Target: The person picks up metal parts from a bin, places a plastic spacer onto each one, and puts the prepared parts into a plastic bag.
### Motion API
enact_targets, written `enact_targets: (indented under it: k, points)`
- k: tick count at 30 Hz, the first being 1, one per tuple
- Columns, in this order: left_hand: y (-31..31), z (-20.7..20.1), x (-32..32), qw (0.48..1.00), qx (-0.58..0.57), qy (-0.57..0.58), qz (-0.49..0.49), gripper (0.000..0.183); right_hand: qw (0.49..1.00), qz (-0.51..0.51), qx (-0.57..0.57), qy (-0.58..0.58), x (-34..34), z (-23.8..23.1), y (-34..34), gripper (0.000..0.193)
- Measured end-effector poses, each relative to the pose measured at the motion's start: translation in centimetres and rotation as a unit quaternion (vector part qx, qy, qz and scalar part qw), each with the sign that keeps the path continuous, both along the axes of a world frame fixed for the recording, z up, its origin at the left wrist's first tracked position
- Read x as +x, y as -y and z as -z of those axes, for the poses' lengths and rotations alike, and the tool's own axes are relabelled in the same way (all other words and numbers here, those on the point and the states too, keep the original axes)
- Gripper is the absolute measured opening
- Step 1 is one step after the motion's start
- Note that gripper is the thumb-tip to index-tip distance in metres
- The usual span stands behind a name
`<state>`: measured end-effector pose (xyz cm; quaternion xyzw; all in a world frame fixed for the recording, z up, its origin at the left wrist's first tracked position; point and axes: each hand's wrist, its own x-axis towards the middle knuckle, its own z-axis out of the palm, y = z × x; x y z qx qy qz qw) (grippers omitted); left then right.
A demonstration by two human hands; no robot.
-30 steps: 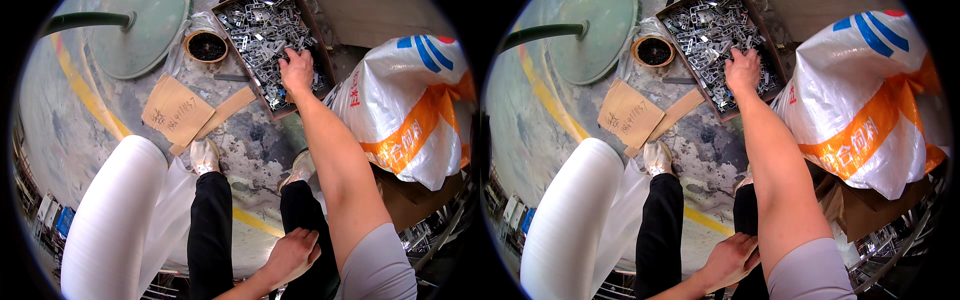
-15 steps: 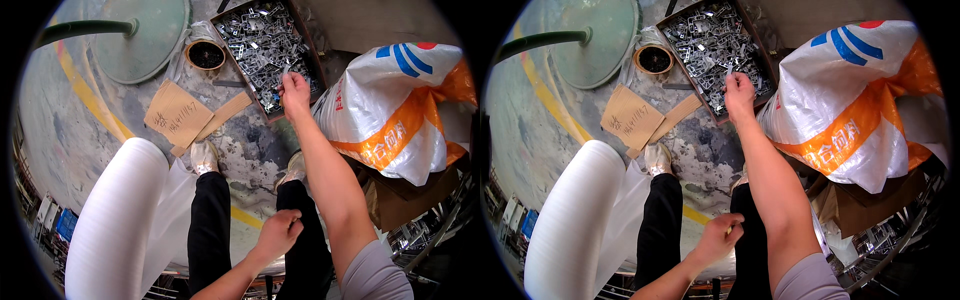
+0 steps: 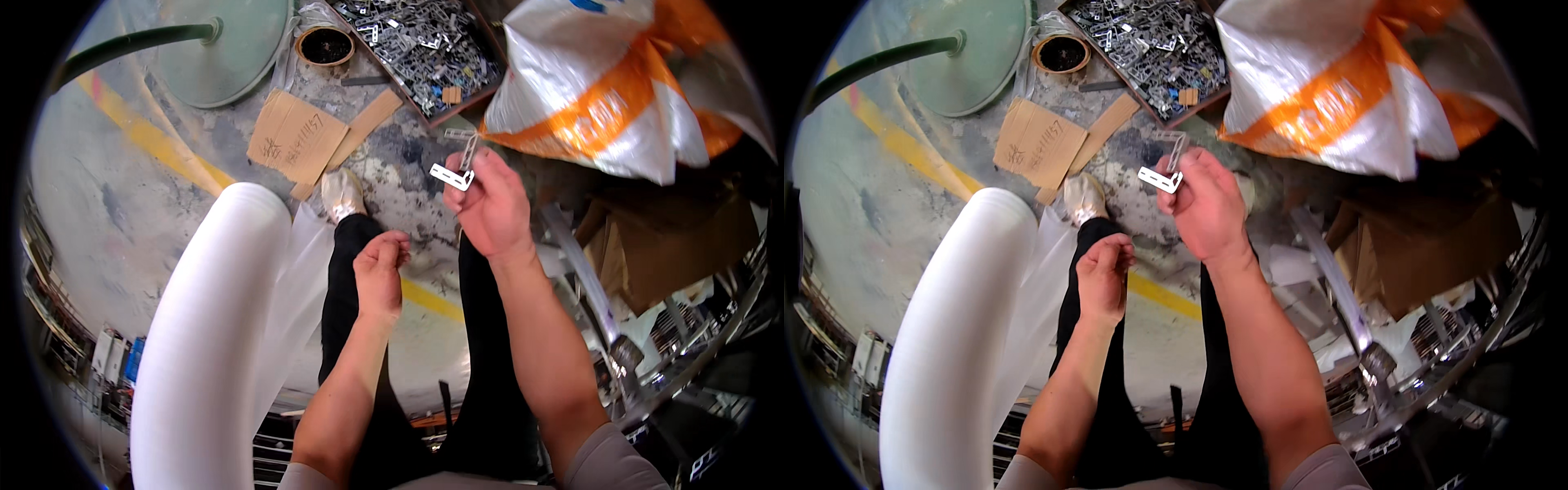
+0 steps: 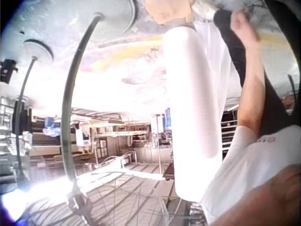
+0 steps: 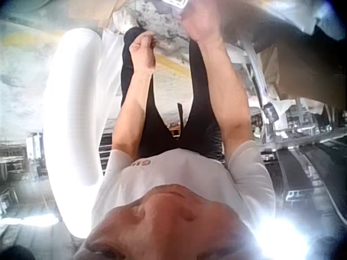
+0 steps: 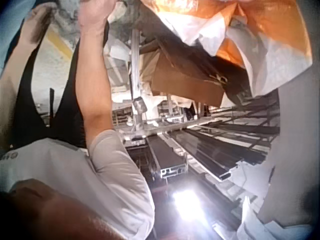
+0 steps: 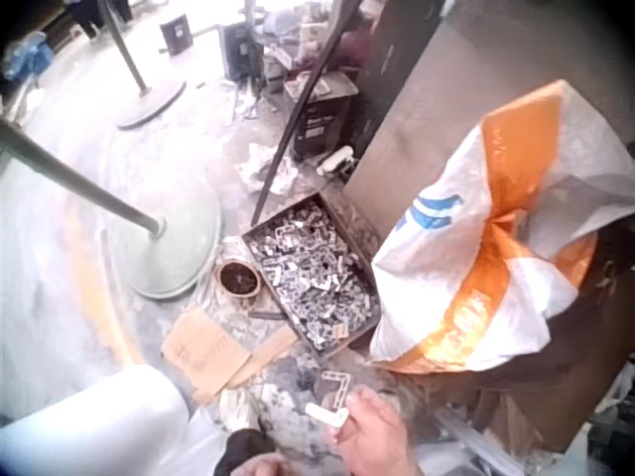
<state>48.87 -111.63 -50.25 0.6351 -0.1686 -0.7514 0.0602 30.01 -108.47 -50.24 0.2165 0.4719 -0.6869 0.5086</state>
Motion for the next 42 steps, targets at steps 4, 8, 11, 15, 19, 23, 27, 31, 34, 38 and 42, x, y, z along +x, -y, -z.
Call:
enact_targets:
  k: [4,8,11,15,19,23,27,31,34,38,42]
  points:
    - [2.6,-9.0,-0.2,0.996,-0.056,0.028,0.067,0.021,0.931,-0.228,0.170,-0.229,6.2,-8.3,-3.2,0.010]
    - [5.3,-16.9,-1.3,0.934,-0.111,0.024,0.339,0.025,0.777,-0.351,0.237,-0.466,10.0,-18.5,-4.1,0.014]
    - [5.9,-23.6,-1.2,0.801,-0.195,-0.020,0.565,0.023,0.678,-0.433,0.250,-0.539,11.1,-26.2,-5.7,0.016]
    - [4.2,-29.9,-0.2,0.797,-0.054,-0.094,0.594,0.013,0.584,-0.505,0.201,-0.603,12.4,-34.2,-10.3,0.015]
    - [-1.1,-36.0,-0.8,0.787,-0.040,-0.118,0.604,0.014,0.647,-0.416,0.202,-0.606,12.3,-41.3,-17.1,0.018]
    - [-8.9,-37.7,-2.4,0.849,-0.002,-0.187,0.494,0.018,0.688,-0.319,0.289,-0.584,12.2,-48.1,-26.5,0.017]
    - [-19.4,-41.2,-5.9,0.809,-0.016,-0.248,0.533,0.011,0.800,-0.193,0.347,-0.450,14.6,-51.0,-39.3,0.011]
    - [-29.5,-42.5,-8.2,0.746,0.014,-0.269,0.608,0.012,0.832,-0.017,0.446,-0.329,18.1,-51.1,-51.3,0.011]
    - [-35.5,-41.9,-8.4,0.740,0.043,-0.264,0.617,0.014,0.685,-0.029,0.598,-0.415,15.7,-52.0,-57.2,0.020]
    - [-40.4,-40.3,-7.9,0.758,0.100,-0.246,0.595,0.015,0.643,-0.047,0.687,-0.335,12.6,-51.1,-64.0,0.039]
    - [-42.5,-40.9,-8.9,0.738,0.095,-0.239,0.624,0.017,0.678,-0.074,0.665,-0.303,11.2,-50.2,-66.9,0.047]
